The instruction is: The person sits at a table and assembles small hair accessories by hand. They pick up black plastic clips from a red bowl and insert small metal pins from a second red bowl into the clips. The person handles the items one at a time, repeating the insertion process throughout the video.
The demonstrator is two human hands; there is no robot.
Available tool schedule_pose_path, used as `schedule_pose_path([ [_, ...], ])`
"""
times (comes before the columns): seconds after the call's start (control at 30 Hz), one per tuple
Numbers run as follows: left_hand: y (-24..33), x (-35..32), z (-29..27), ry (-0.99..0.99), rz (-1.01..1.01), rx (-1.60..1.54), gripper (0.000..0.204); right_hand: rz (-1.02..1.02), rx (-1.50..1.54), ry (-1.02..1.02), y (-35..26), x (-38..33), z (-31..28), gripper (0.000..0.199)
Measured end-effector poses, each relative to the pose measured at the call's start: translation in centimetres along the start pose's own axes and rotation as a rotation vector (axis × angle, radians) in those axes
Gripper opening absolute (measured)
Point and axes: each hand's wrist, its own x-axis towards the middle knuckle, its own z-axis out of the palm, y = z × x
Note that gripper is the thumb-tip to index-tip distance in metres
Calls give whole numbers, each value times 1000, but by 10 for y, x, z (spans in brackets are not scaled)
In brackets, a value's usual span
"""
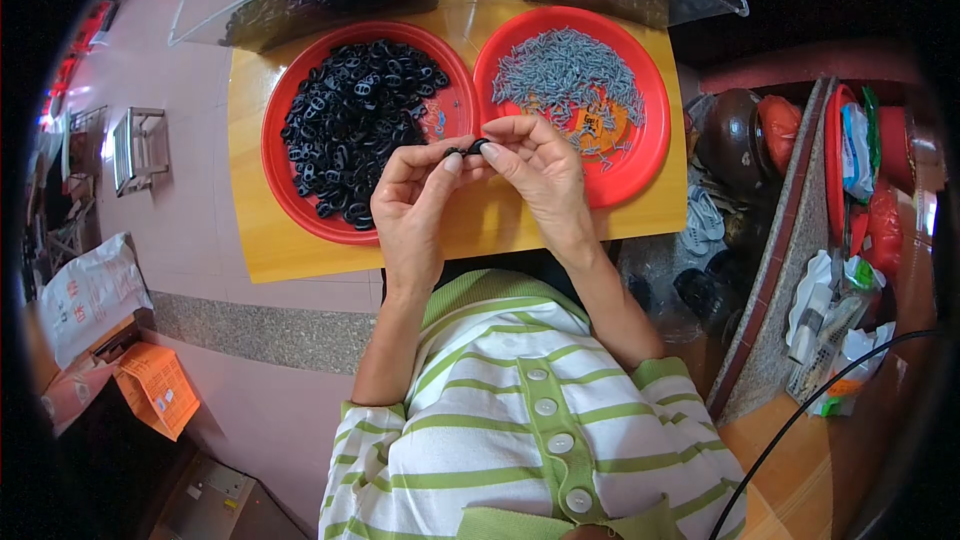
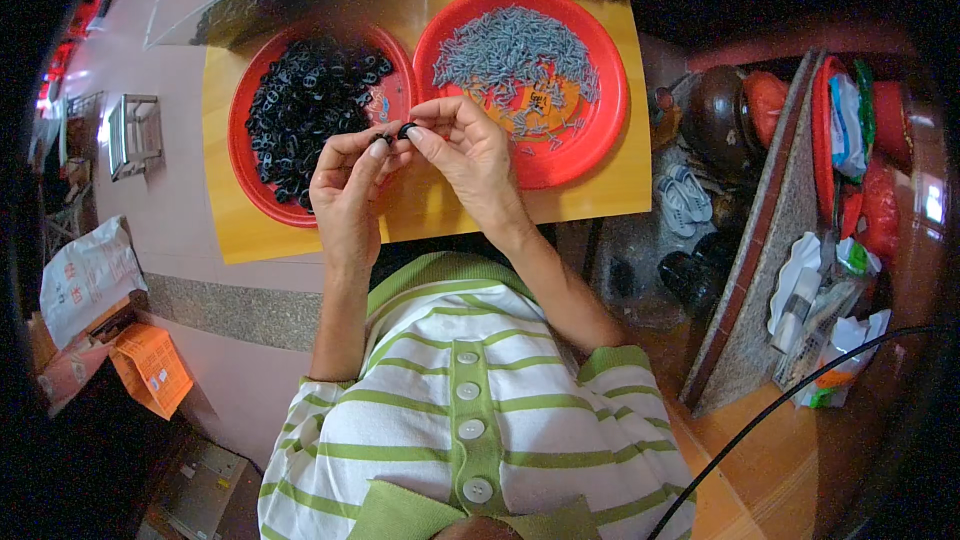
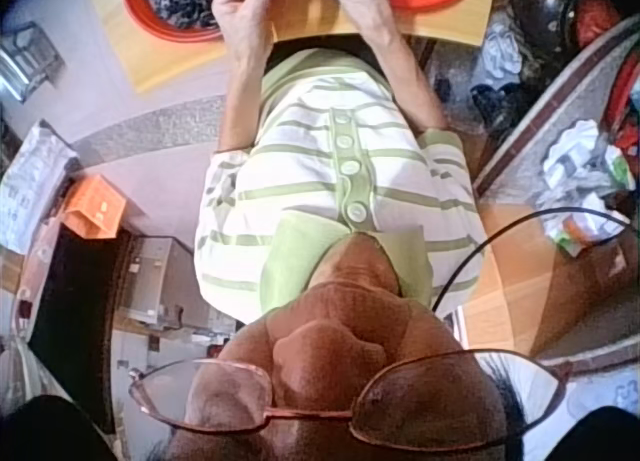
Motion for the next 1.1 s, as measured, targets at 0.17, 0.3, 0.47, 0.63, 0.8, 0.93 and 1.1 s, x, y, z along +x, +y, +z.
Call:
schedule_pose_path([
  [0.17, -3, 0, -3, 8, -44, -66, 9, 82, 19, 26, 2, -5, 4, 16],
  [0.3, -4, -1, -6, 8, -58, -96, 9, 71, -6, 3, 0, -7, 4, 19],
  [0.47, 2, 0, -10, -1, -47, -24, 9, 36, -54, -20, -2, -6, 0, 25],
  [0.63, 1, 0, -17, -40, -60, 72, 10, 62, -73, 3, -10, -6, 2, 24],
  [0.8, 2, -1, -15, -59, -75, 91, 11, 71, -67, -42, -9, -6, 1, 22],
  [0.93, 1, -1, -17, -66, -63, 129, 11, 54, -88, -49, -8, -6, 3, 22],
  [1.1, 1, -2, -16, -78, -24, 165, 12, -16, -236, -49, -8, -9, 7, 20],
])
